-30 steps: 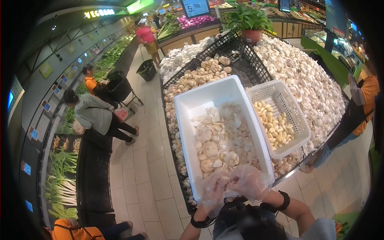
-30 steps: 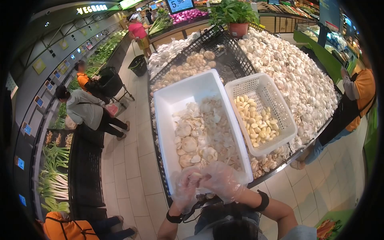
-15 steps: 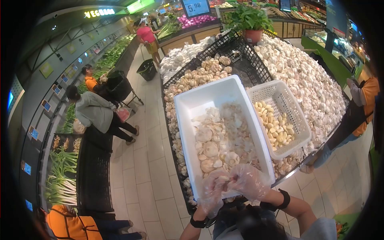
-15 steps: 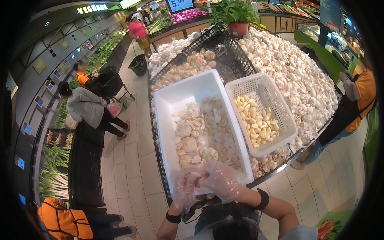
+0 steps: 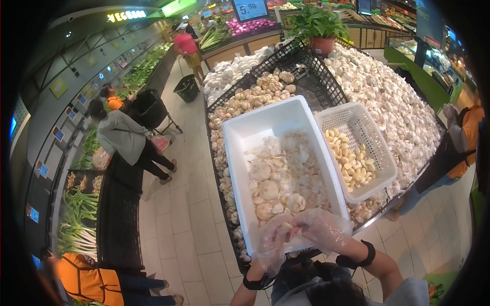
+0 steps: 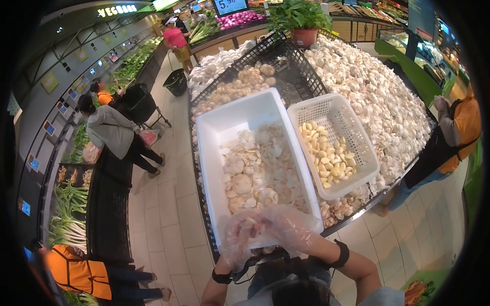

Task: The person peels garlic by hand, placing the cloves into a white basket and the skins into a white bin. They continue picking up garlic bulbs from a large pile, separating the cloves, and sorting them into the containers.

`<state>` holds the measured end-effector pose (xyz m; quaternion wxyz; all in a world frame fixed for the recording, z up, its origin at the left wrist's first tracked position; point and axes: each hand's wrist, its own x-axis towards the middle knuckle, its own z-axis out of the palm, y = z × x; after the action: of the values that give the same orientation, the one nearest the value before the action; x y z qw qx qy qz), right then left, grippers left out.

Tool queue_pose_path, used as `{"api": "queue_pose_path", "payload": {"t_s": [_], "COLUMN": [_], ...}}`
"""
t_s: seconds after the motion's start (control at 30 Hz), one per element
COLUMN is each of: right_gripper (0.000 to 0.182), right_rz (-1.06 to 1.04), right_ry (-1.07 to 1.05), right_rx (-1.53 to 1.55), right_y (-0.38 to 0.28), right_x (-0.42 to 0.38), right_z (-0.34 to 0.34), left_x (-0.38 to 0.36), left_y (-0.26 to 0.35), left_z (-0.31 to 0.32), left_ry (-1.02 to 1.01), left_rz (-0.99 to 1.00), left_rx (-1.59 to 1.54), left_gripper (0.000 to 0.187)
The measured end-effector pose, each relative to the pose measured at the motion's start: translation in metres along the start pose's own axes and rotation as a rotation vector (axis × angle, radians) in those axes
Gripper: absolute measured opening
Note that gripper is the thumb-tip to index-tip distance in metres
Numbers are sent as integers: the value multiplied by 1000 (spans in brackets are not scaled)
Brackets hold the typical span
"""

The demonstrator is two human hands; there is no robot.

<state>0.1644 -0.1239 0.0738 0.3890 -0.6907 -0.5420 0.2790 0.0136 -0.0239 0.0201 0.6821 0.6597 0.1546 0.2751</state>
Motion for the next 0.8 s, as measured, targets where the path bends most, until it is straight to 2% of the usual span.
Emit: {"api": "queue_pose_path", "payload": {"t_s": [0.03,0.17,0.23,0.37,0.43,0.47,0.53,0.57,0.63,0.77,0.8], "right_gripper": [12,10,4,7,12,12,12,12,17,25,28], "right_rz": [-98,-198,-135,-35,-55,-55,14,15,-286,-278,-297], "right_ry": [31,122,105,83,55,55,99,99,252,183,180], "right_rx": [-3,66,144,59,17,17,83,83,-207,-55,-13], "right_y": [6,-4,-5,-9,-16,-20,-25,-16,9,-5,-7], "right_x": [1,-3,-4,-4,-4,-4,-5,-5,-4,-4,-4], "right_z": [3,-1,-2,-3,-6,-5,-2,3,16,3,0], "left_x": [0,-4,-3,-3,-4,-4,-3,-3,-4,-5,-5], "left_y": [0,-12,-18,2,7,12,25,20,4,-4,-4], "left_z": [0,-5,-11,-5,-7,-4,6,6,1,-7,-9], "left_ry": [-6,-19,-111,-87,-96,-95,50,50,51,-5,-40], "left_rz": [-11,16,102,92,-41,-41,-75,-75,-55,-14,52], "left_rx": [2,-56,-58,-134,-207,-206,-126,-126,-98,7,19], "left_gripper": [23,22,22,33,33,33,33,33,29,24,24]}}
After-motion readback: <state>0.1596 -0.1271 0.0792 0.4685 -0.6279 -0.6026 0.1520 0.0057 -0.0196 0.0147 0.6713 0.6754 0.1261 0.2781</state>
